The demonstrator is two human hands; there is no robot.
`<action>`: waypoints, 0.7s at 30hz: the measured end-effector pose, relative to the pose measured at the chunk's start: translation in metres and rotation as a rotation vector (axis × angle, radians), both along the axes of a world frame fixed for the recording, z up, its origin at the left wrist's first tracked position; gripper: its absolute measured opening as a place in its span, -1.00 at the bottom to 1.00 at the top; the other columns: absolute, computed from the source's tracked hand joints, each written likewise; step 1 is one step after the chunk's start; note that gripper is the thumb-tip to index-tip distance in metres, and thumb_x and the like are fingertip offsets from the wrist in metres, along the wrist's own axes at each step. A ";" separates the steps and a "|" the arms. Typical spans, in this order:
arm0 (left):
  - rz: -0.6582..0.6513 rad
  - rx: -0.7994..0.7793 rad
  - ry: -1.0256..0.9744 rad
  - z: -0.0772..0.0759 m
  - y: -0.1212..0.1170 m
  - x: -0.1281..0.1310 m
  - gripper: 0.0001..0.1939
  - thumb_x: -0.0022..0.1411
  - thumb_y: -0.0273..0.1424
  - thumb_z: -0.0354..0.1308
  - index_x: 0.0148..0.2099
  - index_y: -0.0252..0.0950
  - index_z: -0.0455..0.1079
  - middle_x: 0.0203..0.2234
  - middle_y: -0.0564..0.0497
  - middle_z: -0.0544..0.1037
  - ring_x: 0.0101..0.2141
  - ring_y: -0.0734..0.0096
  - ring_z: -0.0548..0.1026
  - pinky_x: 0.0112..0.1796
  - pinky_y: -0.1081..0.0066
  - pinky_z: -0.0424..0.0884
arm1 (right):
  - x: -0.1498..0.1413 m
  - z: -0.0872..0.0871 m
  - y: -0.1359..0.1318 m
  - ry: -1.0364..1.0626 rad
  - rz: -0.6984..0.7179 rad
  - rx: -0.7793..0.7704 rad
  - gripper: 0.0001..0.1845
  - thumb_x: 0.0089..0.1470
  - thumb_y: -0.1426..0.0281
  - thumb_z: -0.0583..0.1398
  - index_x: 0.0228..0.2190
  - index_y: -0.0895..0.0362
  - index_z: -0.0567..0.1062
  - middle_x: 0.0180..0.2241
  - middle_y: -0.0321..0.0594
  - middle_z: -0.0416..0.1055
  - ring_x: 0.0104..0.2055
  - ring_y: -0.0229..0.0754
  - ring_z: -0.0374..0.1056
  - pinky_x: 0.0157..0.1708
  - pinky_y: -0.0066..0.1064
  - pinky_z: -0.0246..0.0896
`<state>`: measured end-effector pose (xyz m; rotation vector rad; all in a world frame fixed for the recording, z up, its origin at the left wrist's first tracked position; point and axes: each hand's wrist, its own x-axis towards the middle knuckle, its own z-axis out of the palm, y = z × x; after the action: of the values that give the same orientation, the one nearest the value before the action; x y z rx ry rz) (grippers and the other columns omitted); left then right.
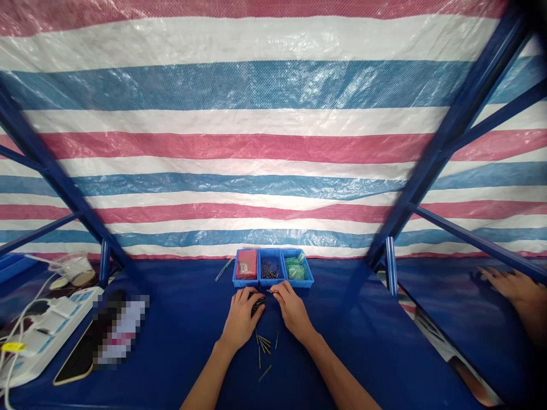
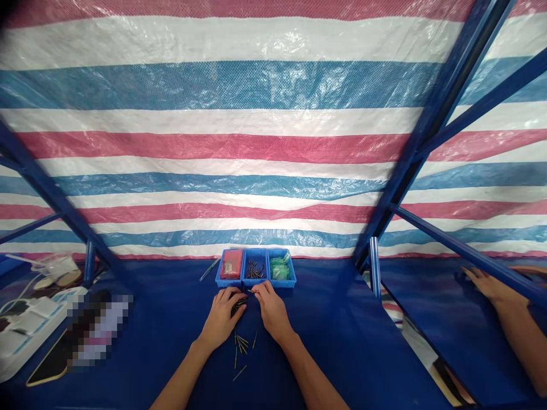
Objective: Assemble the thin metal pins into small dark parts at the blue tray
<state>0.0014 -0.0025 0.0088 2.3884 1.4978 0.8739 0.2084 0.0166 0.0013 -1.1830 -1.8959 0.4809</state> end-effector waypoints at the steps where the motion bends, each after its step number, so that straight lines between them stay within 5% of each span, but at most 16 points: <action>1: 0.000 0.000 0.001 0.000 0.000 0.000 -0.76 0.54 -0.28 0.09 0.16 -0.04 0.49 0.04 -0.03 0.48 0.07 0.11 0.42 0.07 0.09 0.39 | 0.000 0.001 -0.001 -0.008 0.001 -0.009 -0.75 0.47 0.39 0.01 -0.09 -0.03 0.48 -0.09 -0.21 0.44 -0.12 -0.11 0.49 -0.07 -0.33 0.40; 21: -0.004 0.011 0.005 -0.002 0.002 0.000 -0.76 0.52 -0.30 0.12 0.15 -0.05 0.50 0.03 -0.03 0.49 0.06 0.12 0.44 0.06 0.11 0.40 | 0.000 0.005 -0.002 -0.014 -0.017 0.030 -0.84 0.42 0.42 0.08 -0.15 0.00 0.47 -0.17 -0.26 0.49 -0.18 -0.15 0.47 -0.15 -0.40 0.35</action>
<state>0.0010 -0.0004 0.0067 2.4020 1.4933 0.8785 0.2088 0.0150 0.0063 -1.1850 -1.8973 0.4338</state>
